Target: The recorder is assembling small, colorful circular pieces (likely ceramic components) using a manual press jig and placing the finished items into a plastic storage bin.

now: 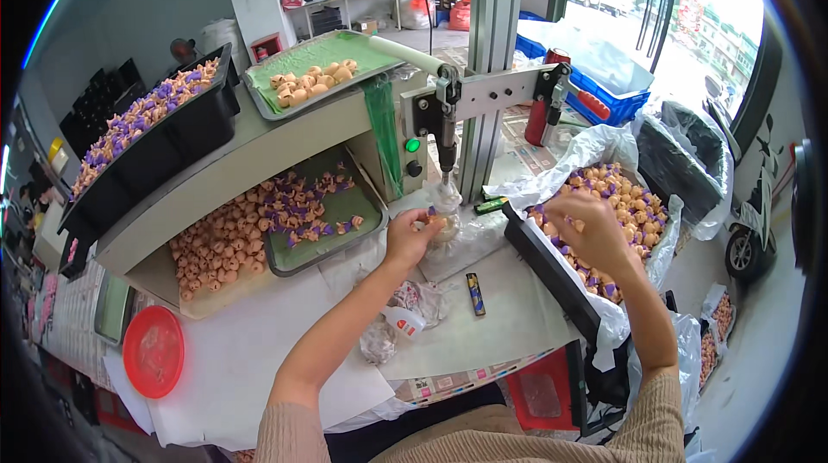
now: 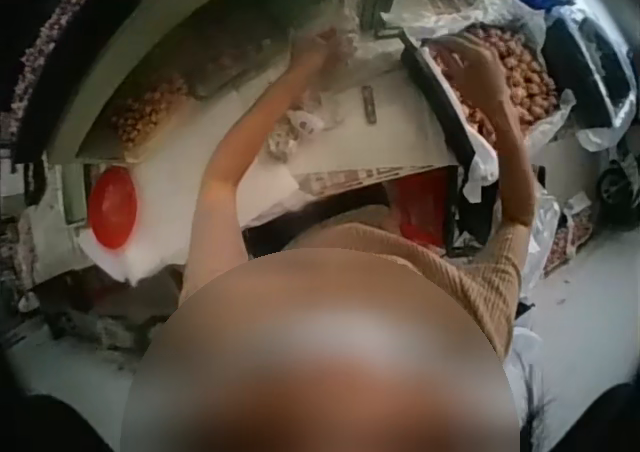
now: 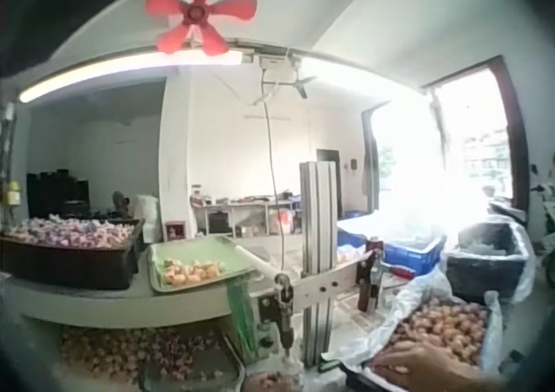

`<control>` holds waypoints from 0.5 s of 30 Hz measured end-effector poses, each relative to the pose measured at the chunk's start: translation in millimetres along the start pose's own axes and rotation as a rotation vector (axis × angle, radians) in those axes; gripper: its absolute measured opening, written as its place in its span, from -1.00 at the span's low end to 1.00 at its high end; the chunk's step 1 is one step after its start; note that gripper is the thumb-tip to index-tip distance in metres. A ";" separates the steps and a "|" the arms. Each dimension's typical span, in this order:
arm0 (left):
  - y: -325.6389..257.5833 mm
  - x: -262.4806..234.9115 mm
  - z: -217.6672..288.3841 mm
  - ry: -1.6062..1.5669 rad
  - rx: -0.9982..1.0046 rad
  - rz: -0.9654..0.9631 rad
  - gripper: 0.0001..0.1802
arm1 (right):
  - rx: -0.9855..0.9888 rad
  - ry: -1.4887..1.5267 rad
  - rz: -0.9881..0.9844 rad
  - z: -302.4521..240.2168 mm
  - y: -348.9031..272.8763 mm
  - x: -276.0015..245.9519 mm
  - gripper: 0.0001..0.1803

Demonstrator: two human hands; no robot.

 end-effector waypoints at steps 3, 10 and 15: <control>3.3 12.0 9.3 0.224 0.150 0.078 -0.72 | -0.107 0.081 -0.117 -37.9 -1.1 4.7 -0.87; -6.3 21.4 15.0 0.187 0.199 0.112 -0.73 | -0.335 0.121 -0.114 -80.2 46.3 17.5 -0.86; -13.9 26.4 20.4 0.061 0.130 0.104 -0.70 | -0.421 0.127 -0.015 -92.1 83.1 23.4 -0.85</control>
Point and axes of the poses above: each hand's wrist, its own y-axis towards the middle knuckle, its own x-axis out of the palm, z = x × y, the point moved 4 cm from there along y, towards the middle knuckle, and after that the axes turned 3 degrees about -x, right-handed, at the moved point
